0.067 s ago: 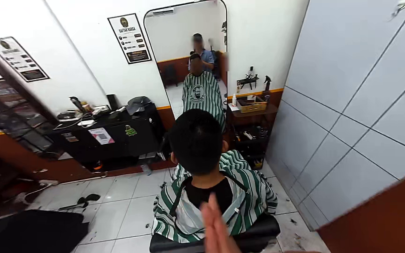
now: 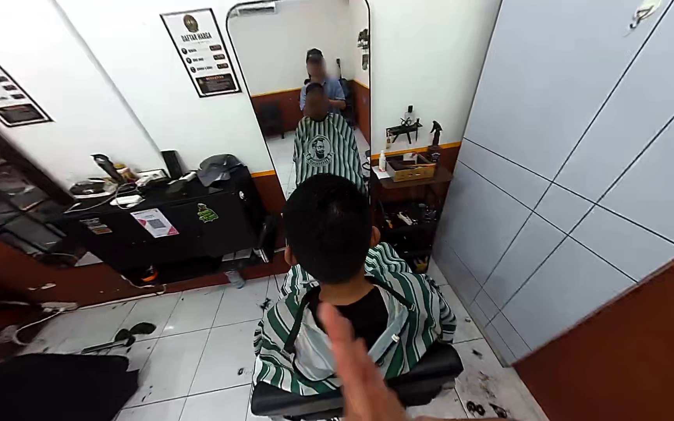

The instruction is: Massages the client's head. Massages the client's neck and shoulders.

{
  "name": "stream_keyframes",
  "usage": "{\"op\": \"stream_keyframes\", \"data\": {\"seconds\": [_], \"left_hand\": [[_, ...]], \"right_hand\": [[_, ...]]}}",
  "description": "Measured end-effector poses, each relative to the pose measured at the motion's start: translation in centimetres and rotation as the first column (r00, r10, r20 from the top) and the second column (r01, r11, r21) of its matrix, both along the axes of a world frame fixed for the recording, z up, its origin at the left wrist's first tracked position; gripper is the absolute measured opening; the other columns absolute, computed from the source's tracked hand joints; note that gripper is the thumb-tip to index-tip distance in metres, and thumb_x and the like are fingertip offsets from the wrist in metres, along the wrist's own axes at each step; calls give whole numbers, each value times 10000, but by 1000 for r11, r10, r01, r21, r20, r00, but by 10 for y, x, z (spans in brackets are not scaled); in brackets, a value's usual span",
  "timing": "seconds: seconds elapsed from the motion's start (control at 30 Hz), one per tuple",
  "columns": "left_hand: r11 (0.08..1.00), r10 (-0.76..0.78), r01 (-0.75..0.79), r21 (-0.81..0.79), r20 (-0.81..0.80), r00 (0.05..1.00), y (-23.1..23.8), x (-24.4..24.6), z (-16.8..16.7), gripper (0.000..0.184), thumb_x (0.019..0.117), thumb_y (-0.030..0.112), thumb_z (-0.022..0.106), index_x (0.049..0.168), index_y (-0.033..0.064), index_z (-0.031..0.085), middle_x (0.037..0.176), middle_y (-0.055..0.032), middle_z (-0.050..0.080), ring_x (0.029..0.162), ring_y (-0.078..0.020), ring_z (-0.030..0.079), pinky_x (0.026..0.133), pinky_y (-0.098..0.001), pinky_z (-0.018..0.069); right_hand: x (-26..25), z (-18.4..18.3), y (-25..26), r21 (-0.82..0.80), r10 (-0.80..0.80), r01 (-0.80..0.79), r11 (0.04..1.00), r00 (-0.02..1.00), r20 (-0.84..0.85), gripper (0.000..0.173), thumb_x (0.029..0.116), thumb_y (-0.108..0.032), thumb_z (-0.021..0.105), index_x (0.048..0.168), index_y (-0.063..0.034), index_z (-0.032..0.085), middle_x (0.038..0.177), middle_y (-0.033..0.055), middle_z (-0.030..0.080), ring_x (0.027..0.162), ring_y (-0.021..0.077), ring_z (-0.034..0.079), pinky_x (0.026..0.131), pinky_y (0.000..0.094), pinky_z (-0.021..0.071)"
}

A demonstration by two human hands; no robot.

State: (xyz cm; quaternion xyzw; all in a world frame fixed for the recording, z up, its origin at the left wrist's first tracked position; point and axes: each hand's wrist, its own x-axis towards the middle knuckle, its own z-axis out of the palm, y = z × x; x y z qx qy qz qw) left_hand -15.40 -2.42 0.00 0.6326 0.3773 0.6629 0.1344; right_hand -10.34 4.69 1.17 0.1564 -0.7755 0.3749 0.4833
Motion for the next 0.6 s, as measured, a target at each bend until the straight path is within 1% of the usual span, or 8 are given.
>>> {"op": "stream_keyframes", "data": {"seconds": [0.07,0.13,0.17,0.23,0.33,0.43,0.53,0.6], "left_hand": [[990,-29,41,133,-91,995,27,5,-21,1016,894,854,349,1665,250,78,1737,-45,9,1586,-148,61,1288,-459,71],[985,87,-47,166,-246,965,32,-6,-23,1001,926,819,332,1617,98,253,1687,-96,259,1551,-142,243,1274,-370,211],[977,140,-83,195,-300,944,33,-30,-12,898,971,758,343,1539,66,414,1605,-101,427,1497,-159,375,1243,-363,309],[931,326,-243,273,-320,890,28,-103,19,652,1049,636,305,1433,182,571,1490,4,573,1421,-147,484,1200,-386,385],[737,596,-543,402,-8,803,60,-221,73,554,1115,460,249,1242,192,717,1259,-2,732,1227,-207,665,1087,-431,514],[821,566,-570,-2,123,815,120,-283,96,605,1109,323,175,1228,-54,632,1220,-107,727,1145,-199,697,1032,-387,543],[881,364,-310,-357,94,927,170,-294,89,786,1091,406,17,1323,-98,574,1296,-151,685,1190,-174,661,1051,-356,499],[900,243,-177,-398,119,963,181,-287,81,793,1087,375,-22,1319,-49,607,1244,-86,714,1128,-92,666,1011,-289,504]], "right_hand": [[-5,10,30,-18,-10,9,1000,996,-93,855,998,-730,266,1662,-207,134,1718,16,184,1579,184,158,1302,443,123],[-6,37,78,-47,-50,45,998,991,-124,864,950,-811,184,1657,-316,142,1709,-88,199,1575,146,162,1295,436,135],[-9,52,102,-68,-95,86,994,985,-145,901,931,-828,147,1656,-294,178,1705,-93,211,1572,149,179,1295,442,152],[-30,75,154,-143,-194,168,975,961,-196,946,958,-793,145,1622,-136,302,1686,-16,286,1554,168,248,1281,440,215],[-82,79,237,-292,-341,311,904,938,-57,782,1092,-539,164,1495,84,409,1566,153,461,1456,184,433,1221,396,358],[-130,65,280,-458,-166,321,829,923,347,764,1101,-527,154,1412,50,547,1408,161,621,1316,225,578,1129,439,431],[-160,64,285,-466,80,167,869,882,465,773,1109,-475,103,1385,87,558,1374,216,629,1286,253,603,1118,429,435],[-162,62,277,-472,140,110,874,875,463,750,1110,-455,102,1330,45,616,1249,158,695,1122,148,661,1009,349,505]]}}
